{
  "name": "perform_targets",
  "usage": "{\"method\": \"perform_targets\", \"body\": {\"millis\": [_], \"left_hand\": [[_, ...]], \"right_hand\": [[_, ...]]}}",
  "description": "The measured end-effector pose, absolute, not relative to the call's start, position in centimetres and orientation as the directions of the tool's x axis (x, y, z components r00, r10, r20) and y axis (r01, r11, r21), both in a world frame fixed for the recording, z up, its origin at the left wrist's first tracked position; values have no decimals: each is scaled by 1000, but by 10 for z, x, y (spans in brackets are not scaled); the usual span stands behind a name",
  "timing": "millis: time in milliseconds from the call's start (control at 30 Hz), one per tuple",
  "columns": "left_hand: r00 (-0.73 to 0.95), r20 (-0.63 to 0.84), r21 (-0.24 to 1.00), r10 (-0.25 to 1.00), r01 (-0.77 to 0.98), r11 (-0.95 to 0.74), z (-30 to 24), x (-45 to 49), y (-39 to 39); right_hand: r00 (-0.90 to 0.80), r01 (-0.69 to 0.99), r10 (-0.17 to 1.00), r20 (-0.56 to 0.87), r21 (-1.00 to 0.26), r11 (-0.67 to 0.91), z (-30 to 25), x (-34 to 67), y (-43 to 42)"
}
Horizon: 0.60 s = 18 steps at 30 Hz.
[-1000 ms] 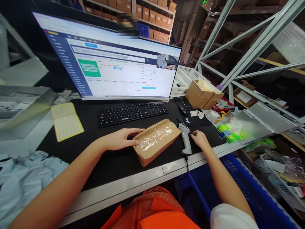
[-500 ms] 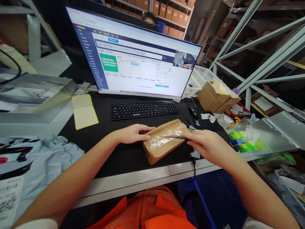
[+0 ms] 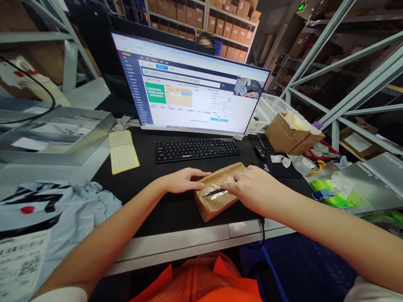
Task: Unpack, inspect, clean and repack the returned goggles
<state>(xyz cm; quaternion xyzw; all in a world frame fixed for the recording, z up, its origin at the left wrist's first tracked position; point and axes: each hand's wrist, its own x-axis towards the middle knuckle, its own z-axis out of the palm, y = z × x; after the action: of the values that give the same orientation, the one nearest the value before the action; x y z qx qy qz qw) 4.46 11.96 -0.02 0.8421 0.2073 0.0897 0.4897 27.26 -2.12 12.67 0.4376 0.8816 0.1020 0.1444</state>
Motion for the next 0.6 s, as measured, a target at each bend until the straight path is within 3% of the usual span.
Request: {"method": "perform_targets", "body": {"millis": [200, 333, 400, 467, 533, 600], "left_hand": [[901, -38, 894, 432, 224, -388, -5, 46, 118], [892, -77, 900, 445, 255, -355, -2, 43, 118], [898, -92, 886, 430, 271, -377, 1, 40, 120], [909, -92, 871, 406, 271, -410, 3, 38, 121], [909, -67, 855, 411, 265, -446, 7, 37, 121], [891, -35, 819, 453, 286, -498, 11, 40, 116]], "right_hand": [[-548, 744, 819, -173, 348, 571, 135, 276, -20], [-504, 806, 863, -36, 338, 486, 138, 329, -31], [-391, 891, 909, 146, 307, 334, 130, 379, -41], [-169, 963, 930, 327, 256, 85, 110, 436, -53], [40, 982, 917, 396, 153, -109, 76, 486, -64], [249, 965, 904, 348, -16, -260, 33, 519, -70]]}}
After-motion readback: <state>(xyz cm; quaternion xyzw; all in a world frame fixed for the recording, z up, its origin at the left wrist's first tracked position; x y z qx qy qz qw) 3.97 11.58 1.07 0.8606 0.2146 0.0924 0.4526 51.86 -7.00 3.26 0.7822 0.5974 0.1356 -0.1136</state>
